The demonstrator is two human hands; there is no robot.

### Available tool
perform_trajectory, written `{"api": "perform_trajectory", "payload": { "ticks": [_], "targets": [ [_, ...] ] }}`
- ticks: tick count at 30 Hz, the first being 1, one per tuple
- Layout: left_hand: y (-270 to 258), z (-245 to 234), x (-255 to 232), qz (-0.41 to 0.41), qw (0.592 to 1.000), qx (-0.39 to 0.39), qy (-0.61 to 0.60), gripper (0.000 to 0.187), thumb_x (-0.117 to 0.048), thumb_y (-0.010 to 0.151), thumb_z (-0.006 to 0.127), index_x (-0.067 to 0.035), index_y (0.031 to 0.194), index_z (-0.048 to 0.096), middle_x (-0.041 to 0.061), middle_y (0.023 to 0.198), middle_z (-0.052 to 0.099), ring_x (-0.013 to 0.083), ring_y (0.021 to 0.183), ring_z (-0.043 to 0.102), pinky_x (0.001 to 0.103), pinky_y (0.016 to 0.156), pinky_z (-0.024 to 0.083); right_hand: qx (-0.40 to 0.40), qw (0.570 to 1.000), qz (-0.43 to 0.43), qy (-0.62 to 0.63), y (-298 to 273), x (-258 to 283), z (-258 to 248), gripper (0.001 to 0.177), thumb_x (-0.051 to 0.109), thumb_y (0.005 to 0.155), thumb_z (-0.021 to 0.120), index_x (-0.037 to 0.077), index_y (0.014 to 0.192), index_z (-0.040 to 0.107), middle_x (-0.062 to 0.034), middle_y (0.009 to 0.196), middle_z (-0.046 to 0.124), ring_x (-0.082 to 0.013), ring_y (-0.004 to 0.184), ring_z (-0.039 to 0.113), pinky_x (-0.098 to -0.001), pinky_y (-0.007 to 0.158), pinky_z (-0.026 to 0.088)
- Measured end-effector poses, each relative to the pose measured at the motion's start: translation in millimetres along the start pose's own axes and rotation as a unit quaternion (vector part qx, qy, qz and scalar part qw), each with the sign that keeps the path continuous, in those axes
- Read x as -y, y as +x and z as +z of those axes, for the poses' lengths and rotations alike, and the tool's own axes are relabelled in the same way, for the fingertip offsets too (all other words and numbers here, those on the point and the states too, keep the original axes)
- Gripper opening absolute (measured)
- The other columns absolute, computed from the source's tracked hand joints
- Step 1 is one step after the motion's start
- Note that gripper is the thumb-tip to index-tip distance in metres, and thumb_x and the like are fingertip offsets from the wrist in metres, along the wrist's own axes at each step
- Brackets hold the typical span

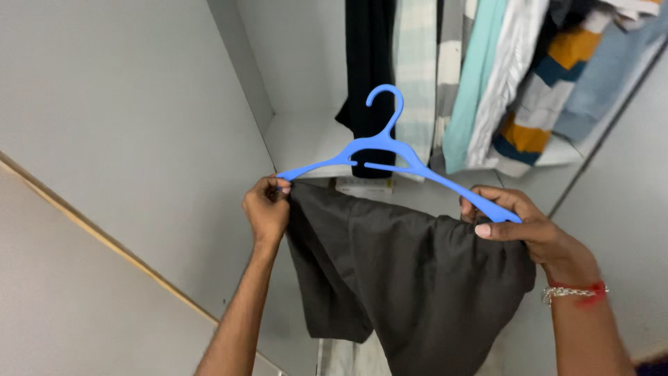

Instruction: The person picks up shirts and pants from a bed, places them on blue hangers, and hangs them in a wardrobe. The person handles a light green shirt, a checkered shirt, black shorts, gray pants, and gray shorts, placing each on a hanger and hanging it on the wardrobe rod.

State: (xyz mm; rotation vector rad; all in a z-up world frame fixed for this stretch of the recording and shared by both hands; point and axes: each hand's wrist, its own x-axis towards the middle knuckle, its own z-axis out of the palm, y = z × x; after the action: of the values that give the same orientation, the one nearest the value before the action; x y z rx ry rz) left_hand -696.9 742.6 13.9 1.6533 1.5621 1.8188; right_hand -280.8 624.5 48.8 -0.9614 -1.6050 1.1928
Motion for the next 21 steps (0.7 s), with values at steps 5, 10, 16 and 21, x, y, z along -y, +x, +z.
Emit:
{"api": "perform_trajectory", "payload": {
  "ticks": [5, 10, 16, 21],
  "targets": [
    [60.2, 27.8, -17.4, -0.006, 1.000, -0.021, 0.010, 0.011, 0.008, 0.083, 0.069, 0.000, 0.090, 0.074, 0.009, 0.087, 0.079, 0.0130, 0.082, 0.074, 0.028, 0.077, 0.056, 0.073, 0.983, -0.148, 0.083, 71.3, 31.7, -15.1, 0.044, 0.027, 0.064, 0.071, -0.002, 0.097, 0.063, -0.0177, 0.113, 0.067, -0.0276, 0.111, 0.058, -0.0333, 0.105, 0.036],
    [128.4, 53.3, -20.5, -0.020, 0.998, -0.053, 0.043, 0.015, 0.004, 0.086, 0.071, -0.001, 0.100, 0.073, 0.012, 0.090, 0.077, 0.0198, 0.085, 0.075, 0.032, 0.077, 0.057, 0.088, 0.971, -0.127, 0.183, 133.9, 42.4, -17.0, 0.051, 0.023, 0.061, 0.069, -0.006, 0.101, 0.060, -0.0215, 0.099, 0.063, -0.0309, 0.098, 0.056, -0.0364, 0.098, 0.038],
    [211.9, 70.9, -33.5, 0.058, 0.997, -0.037, 0.034, 0.030, 0.002, 0.085, 0.070, -0.002, 0.115, 0.064, 0.013, 0.109, 0.075, 0.0228, 0.100, 0.075, 0.035, 0.085, 0.060, 0.061, 0.953, -0.171, 0.243, 190.6, 76.3, -19.8, 0.049, 0.022, 0.070, 0.063, -0.011, 0.105, 0.058, -0.0153, 0.091, 0.055, -0.0254, 0.090, 0.051, -0.0322, 0.088, 0.038],
    [281.7, 82.3, -50.2, 0.142, 0.975, -0.063, 0.158, 0.041, -0.016, 0.074, 0.090, -0.002, 0.106, 0.070, 0.020, 0.109, 0.069, 0.0338, 0.102, 0.067, 0.044, 0.085, 0.056, 0.059, 0.931, -0.194, 0.303, 244.3, 110.7, -7.1, 0.045, 0.023, 0.077, 0.059, -0.013, 0.104, 0.059, -0.0153, 0.090, 0.056, -0.0235, 0.089, 0.051, -0.0310, 0.087, 0.040]
  ]
}}
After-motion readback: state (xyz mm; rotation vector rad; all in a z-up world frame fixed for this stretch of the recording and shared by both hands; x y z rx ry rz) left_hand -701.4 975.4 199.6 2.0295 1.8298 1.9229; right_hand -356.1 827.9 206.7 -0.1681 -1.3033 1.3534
